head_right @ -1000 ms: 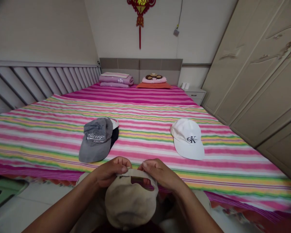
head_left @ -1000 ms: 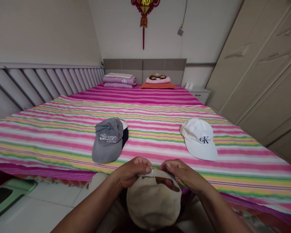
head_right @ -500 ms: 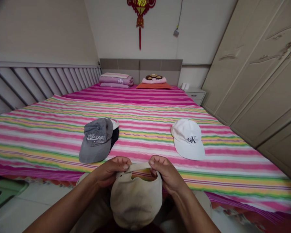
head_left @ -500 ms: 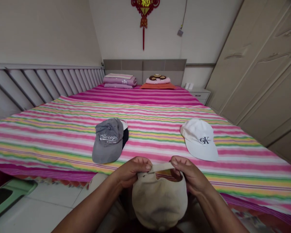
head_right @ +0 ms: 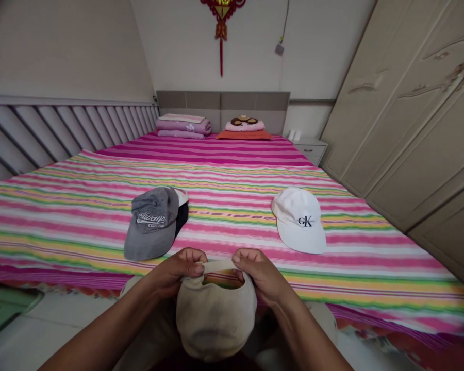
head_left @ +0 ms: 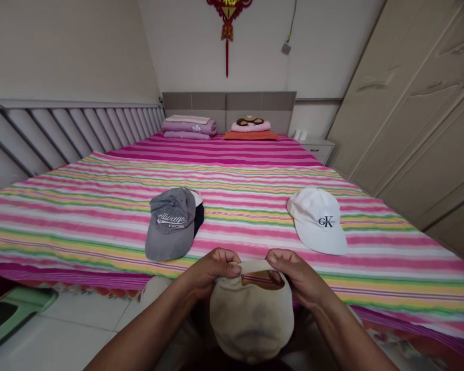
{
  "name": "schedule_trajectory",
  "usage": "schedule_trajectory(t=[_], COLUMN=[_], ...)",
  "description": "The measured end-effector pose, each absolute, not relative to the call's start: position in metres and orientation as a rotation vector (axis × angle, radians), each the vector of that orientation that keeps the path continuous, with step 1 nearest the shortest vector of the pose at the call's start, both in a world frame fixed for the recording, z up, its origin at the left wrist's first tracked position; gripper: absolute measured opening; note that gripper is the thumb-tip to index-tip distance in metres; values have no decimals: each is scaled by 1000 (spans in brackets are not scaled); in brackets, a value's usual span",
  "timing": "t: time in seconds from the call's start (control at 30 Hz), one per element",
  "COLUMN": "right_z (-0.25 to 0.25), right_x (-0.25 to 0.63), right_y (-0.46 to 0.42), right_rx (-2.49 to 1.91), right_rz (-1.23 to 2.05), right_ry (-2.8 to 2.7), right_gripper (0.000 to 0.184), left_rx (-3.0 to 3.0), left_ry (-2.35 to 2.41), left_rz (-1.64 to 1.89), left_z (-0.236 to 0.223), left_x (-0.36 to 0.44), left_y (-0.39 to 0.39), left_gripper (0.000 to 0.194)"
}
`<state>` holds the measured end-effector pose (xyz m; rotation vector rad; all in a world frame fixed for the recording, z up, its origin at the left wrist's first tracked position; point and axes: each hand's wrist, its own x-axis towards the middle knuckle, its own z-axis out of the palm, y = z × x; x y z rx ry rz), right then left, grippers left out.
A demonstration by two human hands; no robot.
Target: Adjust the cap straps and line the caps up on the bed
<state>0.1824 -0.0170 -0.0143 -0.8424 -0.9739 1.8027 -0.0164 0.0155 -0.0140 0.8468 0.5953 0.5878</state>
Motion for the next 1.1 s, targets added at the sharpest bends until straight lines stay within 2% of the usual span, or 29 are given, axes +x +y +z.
schedule_trajectory(t=[0.23,0.47,0.57,0.8,0.97,1.1], right_z=[-30,-23,-23,-28,-40,-52], right_x=[204,196,195,196,203,208], right_y=[-12,-9,-5,6,4,-5], right_rx=[-922,-629,-609,-572,-553,-568], right_rz=[1947,1852,1874,1945,2040,1939], right_ry=[-1124,-758,-692,-709,-787,-773], right_gripper=[31,21,20,13,39,45], left_rx=[809,803,776,649,531,416], left_ry=[609,483,378,216,217,287], left_rz=[592,485,439,663,764,737], left_z=[-17,-29,-36,-35,-35,-37], left_x=[-23,-25,-27,-22,-23,-19], left_y=[26,38,41,39,44,47], left_gripper=[19,33,32,41,23,21])
